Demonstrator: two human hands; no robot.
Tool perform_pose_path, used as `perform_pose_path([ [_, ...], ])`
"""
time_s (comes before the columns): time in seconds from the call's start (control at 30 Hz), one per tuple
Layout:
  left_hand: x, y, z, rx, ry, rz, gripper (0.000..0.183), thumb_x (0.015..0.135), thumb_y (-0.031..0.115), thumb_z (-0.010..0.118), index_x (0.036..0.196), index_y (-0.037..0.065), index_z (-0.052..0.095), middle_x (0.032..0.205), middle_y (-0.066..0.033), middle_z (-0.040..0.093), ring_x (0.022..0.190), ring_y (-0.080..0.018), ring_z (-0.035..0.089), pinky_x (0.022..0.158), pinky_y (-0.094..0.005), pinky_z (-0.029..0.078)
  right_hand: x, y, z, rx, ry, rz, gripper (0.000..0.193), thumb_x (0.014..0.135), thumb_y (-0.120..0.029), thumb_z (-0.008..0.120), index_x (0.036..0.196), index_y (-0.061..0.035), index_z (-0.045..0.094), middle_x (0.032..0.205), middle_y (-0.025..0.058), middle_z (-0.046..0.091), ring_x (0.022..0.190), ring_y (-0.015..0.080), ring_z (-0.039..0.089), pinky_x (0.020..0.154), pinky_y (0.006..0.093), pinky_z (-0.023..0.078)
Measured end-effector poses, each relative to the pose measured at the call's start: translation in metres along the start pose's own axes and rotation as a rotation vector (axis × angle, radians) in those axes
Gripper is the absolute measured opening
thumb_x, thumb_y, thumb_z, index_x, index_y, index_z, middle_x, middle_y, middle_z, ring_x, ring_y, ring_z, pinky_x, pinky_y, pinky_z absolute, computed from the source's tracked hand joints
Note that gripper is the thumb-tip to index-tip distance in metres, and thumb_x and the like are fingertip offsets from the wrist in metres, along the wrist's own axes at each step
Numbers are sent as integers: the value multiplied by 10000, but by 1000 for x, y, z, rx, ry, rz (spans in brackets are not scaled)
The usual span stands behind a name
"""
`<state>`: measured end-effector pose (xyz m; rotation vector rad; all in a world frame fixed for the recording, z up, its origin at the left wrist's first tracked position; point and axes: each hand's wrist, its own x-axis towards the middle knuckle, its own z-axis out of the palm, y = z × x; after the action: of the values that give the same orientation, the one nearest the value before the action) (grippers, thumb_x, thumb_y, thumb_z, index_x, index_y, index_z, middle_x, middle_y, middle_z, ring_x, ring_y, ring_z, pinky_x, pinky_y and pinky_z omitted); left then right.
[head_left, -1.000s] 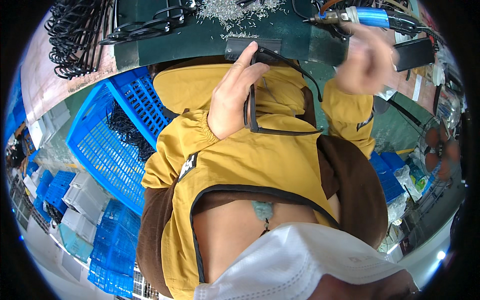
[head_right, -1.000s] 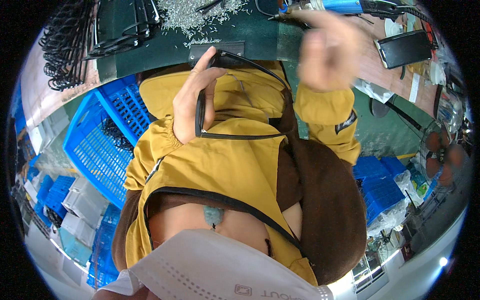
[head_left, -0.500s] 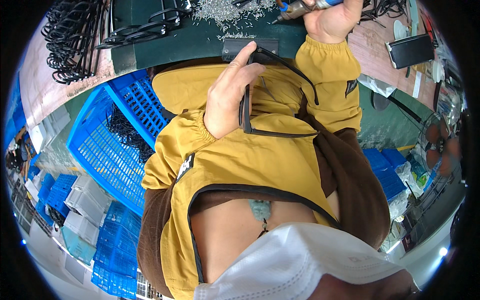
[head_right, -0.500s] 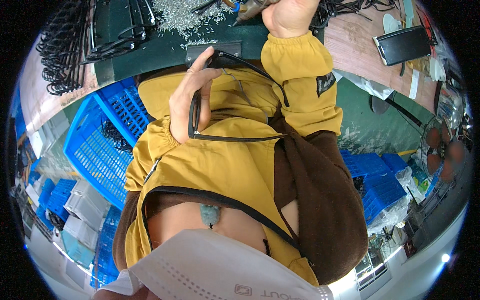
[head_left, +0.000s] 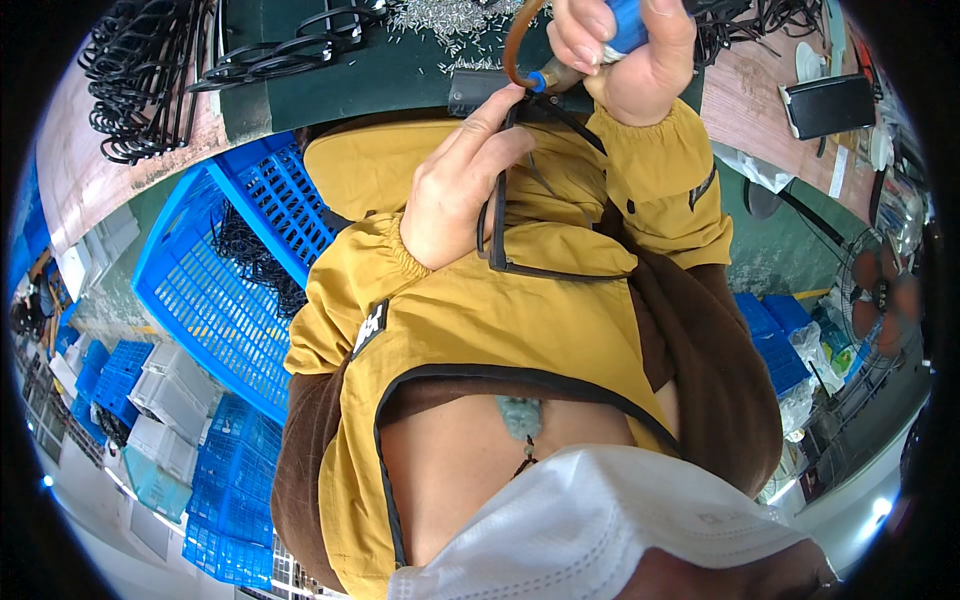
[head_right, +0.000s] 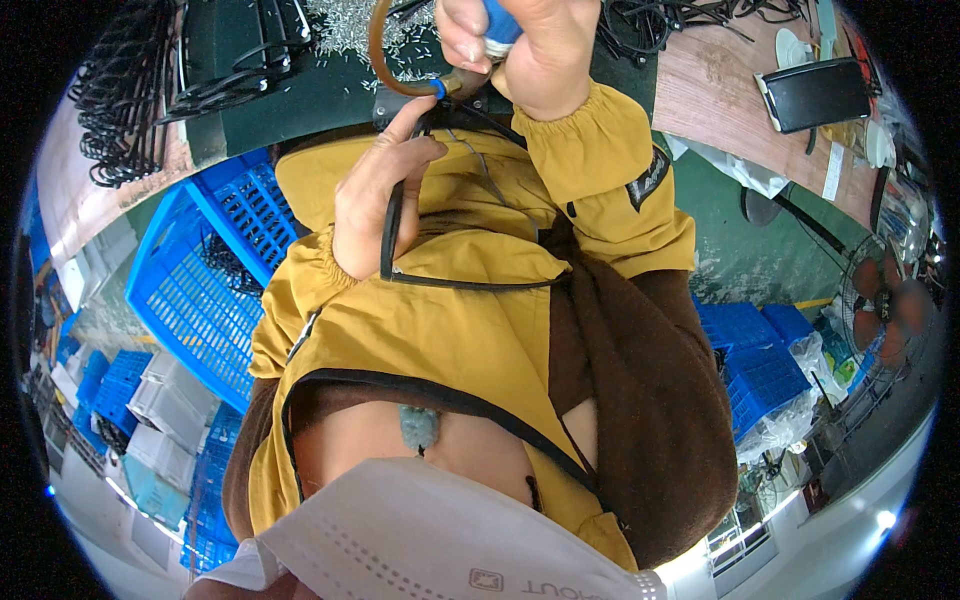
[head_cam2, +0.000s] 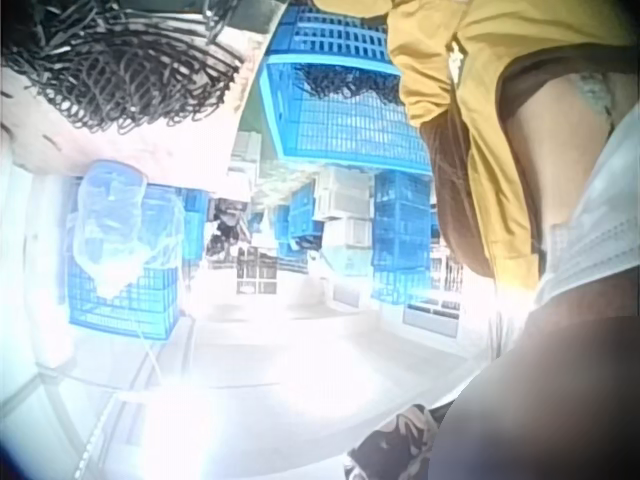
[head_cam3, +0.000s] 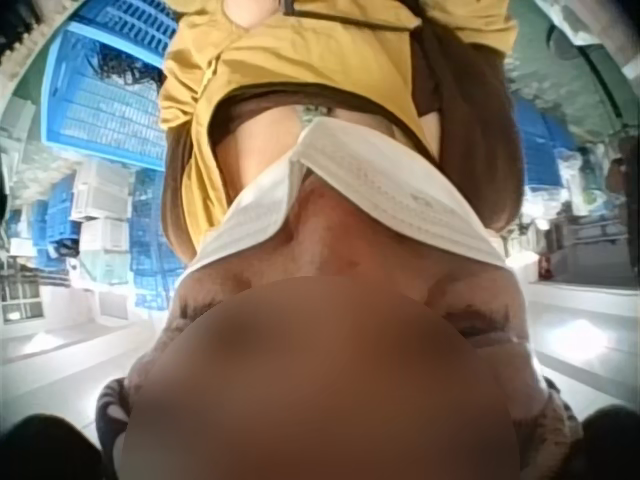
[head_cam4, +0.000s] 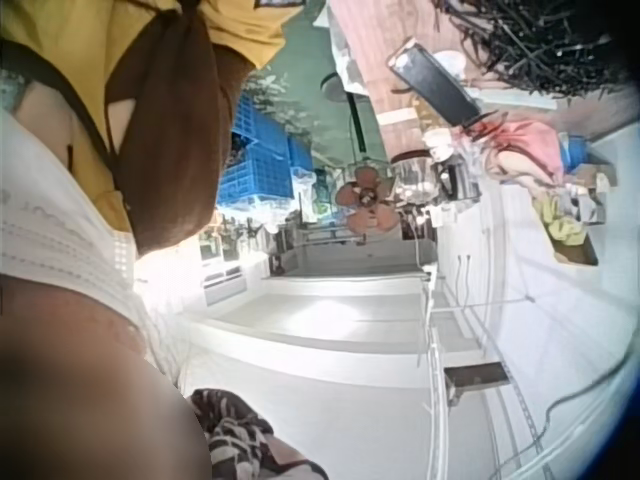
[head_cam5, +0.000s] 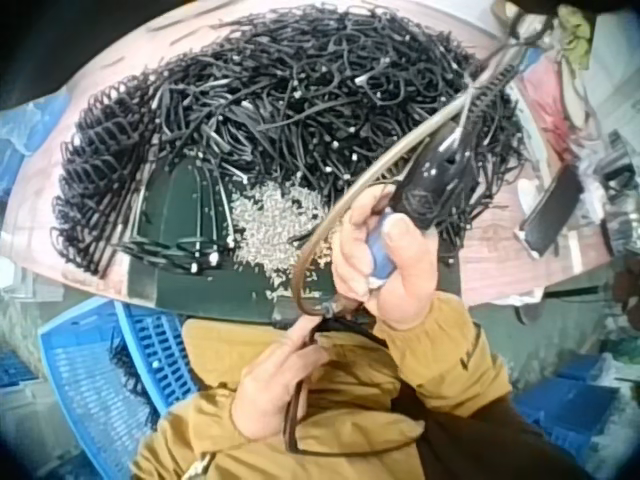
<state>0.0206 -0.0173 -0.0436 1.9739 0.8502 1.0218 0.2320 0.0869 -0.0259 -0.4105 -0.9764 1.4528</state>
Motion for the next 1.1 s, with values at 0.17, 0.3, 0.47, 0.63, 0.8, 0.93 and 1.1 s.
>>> perform_pose_path([
  [0.17, -1, -2, 2, -31, 54, -37, 383, 783, -106, 633, 1152, -7, 646, 1397, -290, 585, 1115, -429, 680, 862, -403, 581, 5, -4, 6, 170, 110, -48, 405, 1042, -468, 555, 1190, -92, 585, 739, 16, 512, 561, 130, 479, 464, 257, 370],
  [0.3, -4, -2, 4, -49, 45, -43, 380, 794, -98, 633, 1160, 1, 653, 1413, -290, 577, 1114, -430, 680, 855, -400, 583, 5, 6, 20, 521, 118, -71, 396, 1036, -461, 573, 1182, -93, 584, 735, 16, 514, 558, 136, 487, 466, 257, 370],
  [0.47, -6, -4, 6, -44, 77, -13, 365, 813, -86, 627, 1165, 7, 655, 1429, -293, 566, 1102, -421, 685, 844, -399, 583, -3, 10, 18, -18, 133, 61, 395, 963, -399, 709, 1157, -87, 565, 683, 50, 537, 528, 173, 523, 458, 283, 388],
  [0.63, -7, -7, 5, -93, 57, -38, 349, 811, -72, 625, 1150, 3, 656, 1438, -289, 562, 1087, -416, 692, 839, -394, 584, -8, -4, 8, 117, 111, -41, 409, 1012, -463, 608, 1291, -164, 596, 762, 10, 541, 589, 164, 522, 489, 297, 397],
  [0.8, -6, -9, 3, -67, 52, 6, 350, 807, -65, 629, 1149, 3, 654, 1435, -294, 562, 1080, -421, 694, 839, -392, 586, -3, -7, 10, 144, 123, -14, 389, 1017, -419, 619, 1264, -121, 593, 748, 32, 536, 587, 166, 525, 491, 299, 398],
  [0.93, -5, -9, 4, -50, 52, 19, 327, 815, -64, 631, 1134, 4, 661, 1429, -296, 567, 1084, -415, 698, 852, -388, 591, 1, -4, 14, 62, 60, -42, 366, 1012, -386, 632, 1242, -103, 590, 734, 42, 532, 564, 172, 516, 486, 294, 393],
  [1.1, -6, -11, 9, -53, 106, 26, 301, 810, -76, 637, 1098, -1, 678, 1402, -294, 592, 1089, -406, 703, 861, -374, 597, 2, 7, 19, 519, 161, -69, 258, 1030, -340, 600, 1107, -98, 554, 728, 45, 512, 544, 167, 496, 467, 288, 379],
])
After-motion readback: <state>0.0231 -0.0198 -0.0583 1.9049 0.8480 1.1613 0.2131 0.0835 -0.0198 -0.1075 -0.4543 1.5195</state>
